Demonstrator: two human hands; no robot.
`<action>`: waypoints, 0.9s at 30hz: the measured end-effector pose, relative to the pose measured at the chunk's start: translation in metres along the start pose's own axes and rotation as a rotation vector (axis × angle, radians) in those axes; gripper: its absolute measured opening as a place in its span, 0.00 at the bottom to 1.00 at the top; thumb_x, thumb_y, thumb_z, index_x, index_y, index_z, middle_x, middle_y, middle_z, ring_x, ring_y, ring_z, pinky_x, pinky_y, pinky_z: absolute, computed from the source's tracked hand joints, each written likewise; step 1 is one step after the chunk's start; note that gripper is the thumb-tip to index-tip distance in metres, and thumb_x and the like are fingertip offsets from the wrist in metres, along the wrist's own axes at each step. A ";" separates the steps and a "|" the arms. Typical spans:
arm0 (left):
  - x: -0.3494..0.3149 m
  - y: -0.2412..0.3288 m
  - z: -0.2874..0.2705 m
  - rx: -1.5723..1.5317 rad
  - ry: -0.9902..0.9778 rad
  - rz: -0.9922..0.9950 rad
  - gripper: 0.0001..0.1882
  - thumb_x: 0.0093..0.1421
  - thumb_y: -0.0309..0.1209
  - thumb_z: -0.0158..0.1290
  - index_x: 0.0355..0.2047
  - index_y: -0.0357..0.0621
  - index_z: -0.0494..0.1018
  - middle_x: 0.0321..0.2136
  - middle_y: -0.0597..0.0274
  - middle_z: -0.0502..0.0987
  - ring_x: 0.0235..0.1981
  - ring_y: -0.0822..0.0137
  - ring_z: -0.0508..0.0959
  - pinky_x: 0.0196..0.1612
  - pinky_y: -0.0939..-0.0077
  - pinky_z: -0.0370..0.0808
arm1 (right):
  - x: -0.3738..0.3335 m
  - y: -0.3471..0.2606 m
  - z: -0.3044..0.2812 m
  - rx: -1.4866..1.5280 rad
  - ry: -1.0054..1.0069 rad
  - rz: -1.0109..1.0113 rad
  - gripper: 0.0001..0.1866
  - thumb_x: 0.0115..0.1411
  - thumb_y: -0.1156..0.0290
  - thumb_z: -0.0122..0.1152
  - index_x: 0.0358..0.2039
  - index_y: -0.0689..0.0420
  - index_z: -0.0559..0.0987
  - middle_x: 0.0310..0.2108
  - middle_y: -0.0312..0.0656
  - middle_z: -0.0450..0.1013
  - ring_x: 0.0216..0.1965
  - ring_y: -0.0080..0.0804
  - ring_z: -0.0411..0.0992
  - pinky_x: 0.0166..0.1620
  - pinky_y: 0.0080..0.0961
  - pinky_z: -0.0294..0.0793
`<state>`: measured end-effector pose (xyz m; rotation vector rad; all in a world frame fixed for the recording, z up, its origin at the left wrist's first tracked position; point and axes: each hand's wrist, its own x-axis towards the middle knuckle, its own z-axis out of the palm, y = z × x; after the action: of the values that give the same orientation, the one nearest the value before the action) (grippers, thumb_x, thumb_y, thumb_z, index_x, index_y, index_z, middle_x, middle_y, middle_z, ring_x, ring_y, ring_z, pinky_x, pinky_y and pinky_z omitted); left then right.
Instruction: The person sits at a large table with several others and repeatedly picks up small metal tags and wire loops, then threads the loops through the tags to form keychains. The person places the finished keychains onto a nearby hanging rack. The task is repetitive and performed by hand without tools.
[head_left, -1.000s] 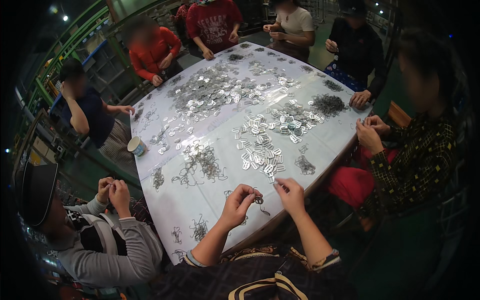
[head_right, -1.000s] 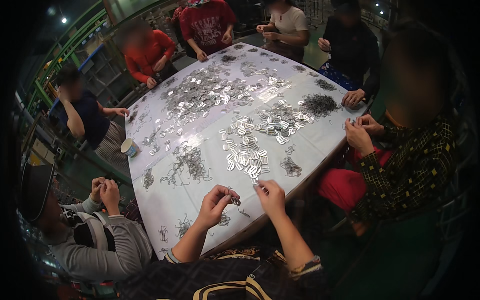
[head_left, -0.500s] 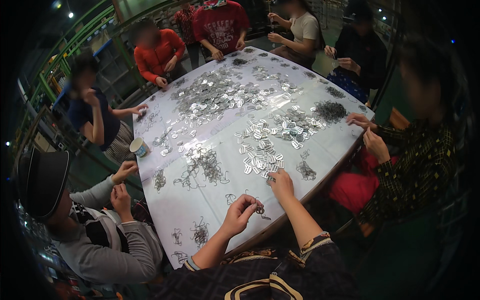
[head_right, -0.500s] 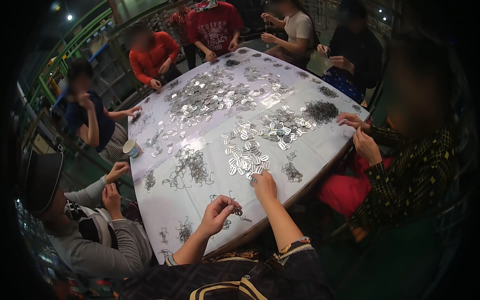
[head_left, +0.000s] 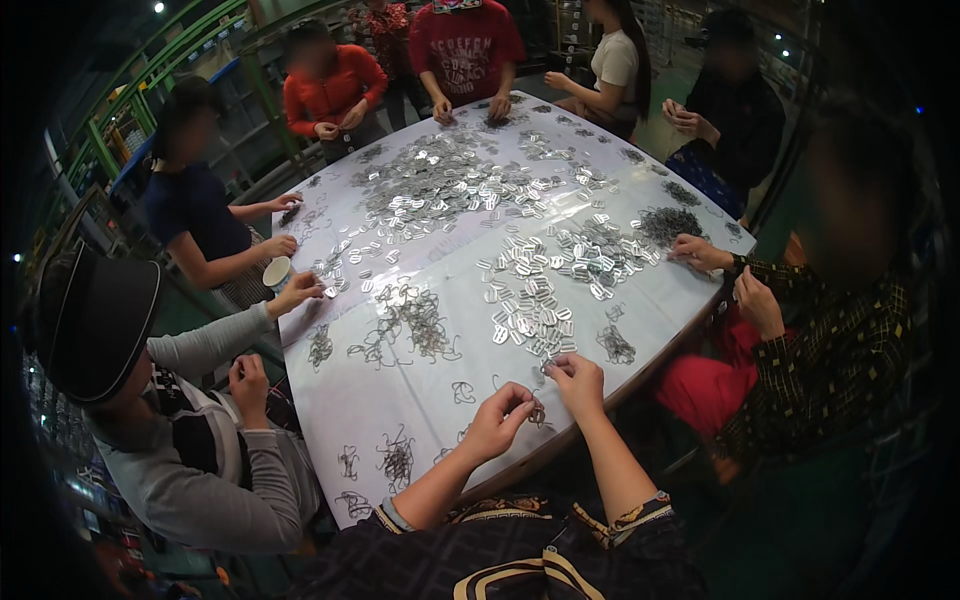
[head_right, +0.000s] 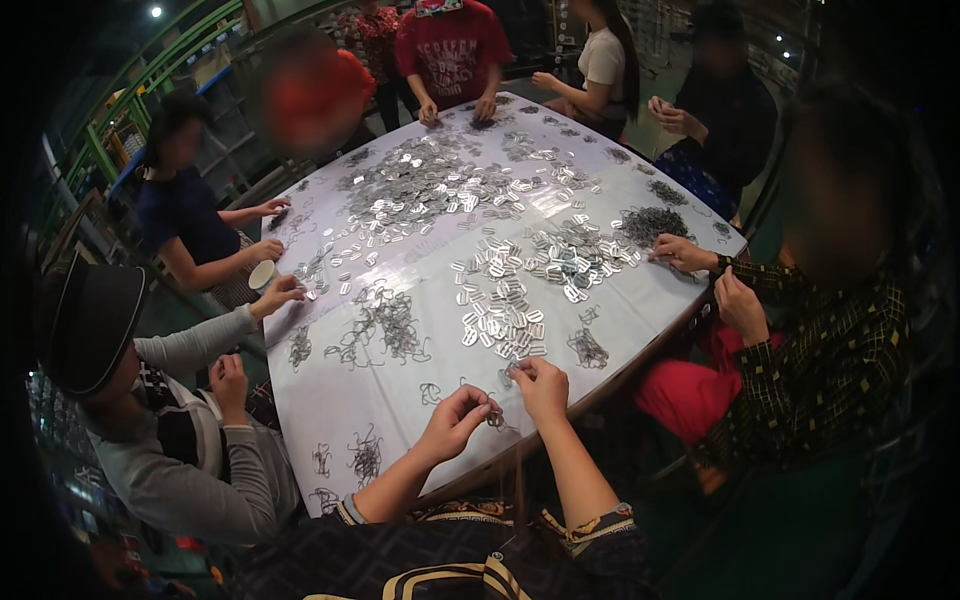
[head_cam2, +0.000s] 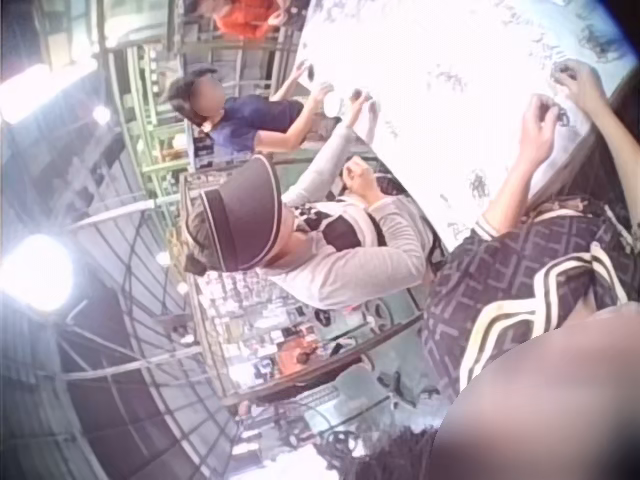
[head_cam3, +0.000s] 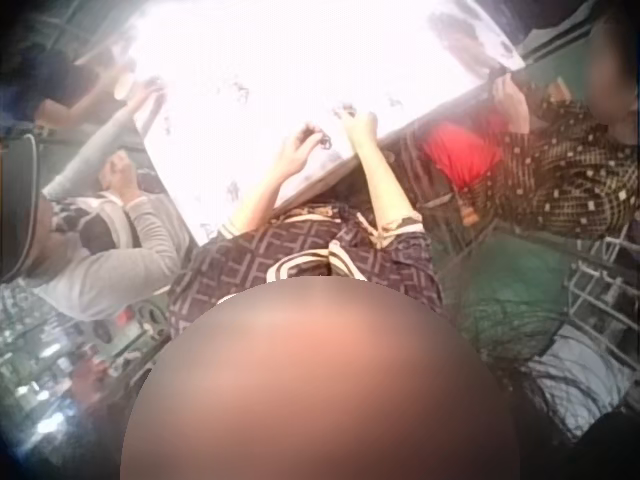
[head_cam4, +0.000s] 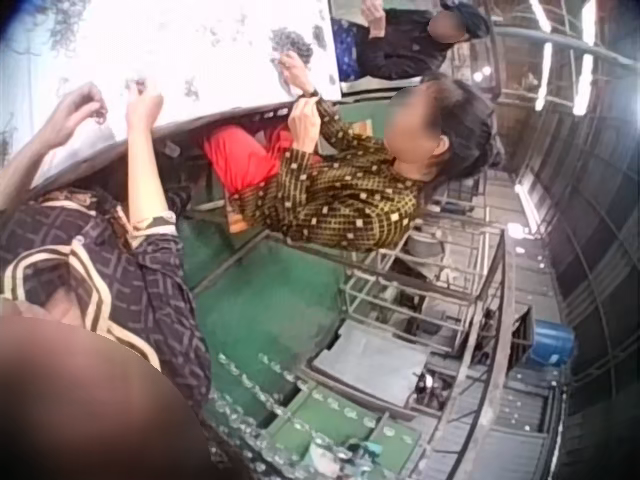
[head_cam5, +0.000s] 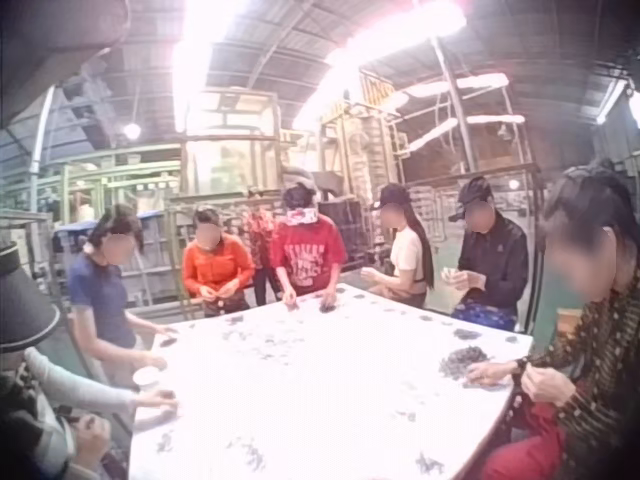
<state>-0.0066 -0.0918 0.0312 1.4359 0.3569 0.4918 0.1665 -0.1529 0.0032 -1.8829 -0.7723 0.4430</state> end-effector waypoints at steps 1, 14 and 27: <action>0.000 0.000 0.000 0.012 0.002 0.002 0.04 0.66 0.24 0.47 0.39 0.37 0.66 0.37 0.60 0.76 0.39 0.73 0.75 0.46 0.76 0.73 | -0.001 0.000 -0.001 0.111 -0.037 0.011 0.10 0.52 0.72 0.66 0.34 0.63 0.82 0.25 0.45 0.79 0.26 0.29 0.78 0.32 0.24 0.74; -0.001 0.022 0.019 0.229 0.059 -0.012 0.05 0.64 0.26 0.50 0.36 0.35 0.69 0.30 0.62 0.76 0.34 0.74 0.75 0.41 0.77 0.73 | -0.051 -0.051 -0.029 0.424 -0.031 -0.013 0.08 0.55 0.74 0.65 0.31 0.68 0.81 0.24 0.43 0.79 0.25 0.21 0.76 0.29 0.18 0.73; 0.013 0.036 0.026 0.349 -0.240 0.064 0.11 0.62 0.27 0.53 0.44 0.37 0.73 0.35 0.57 0.79 0.38 0.68 0.78 0.44 0.73 0.74 | -0.083 -0.076 -0.075 0.031 0.223 -0.256 0.05 0.52 0.77 0.66 0.25 0.64 0.78 0.19 0.46 0.74 0.20 0.33 0.75 0.26 0.26 0.72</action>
<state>0.0137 -0.1051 0.0704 1.8292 0.2102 0.3119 0.1278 -0.2386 0.1008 -1.7398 -0.8358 0.0820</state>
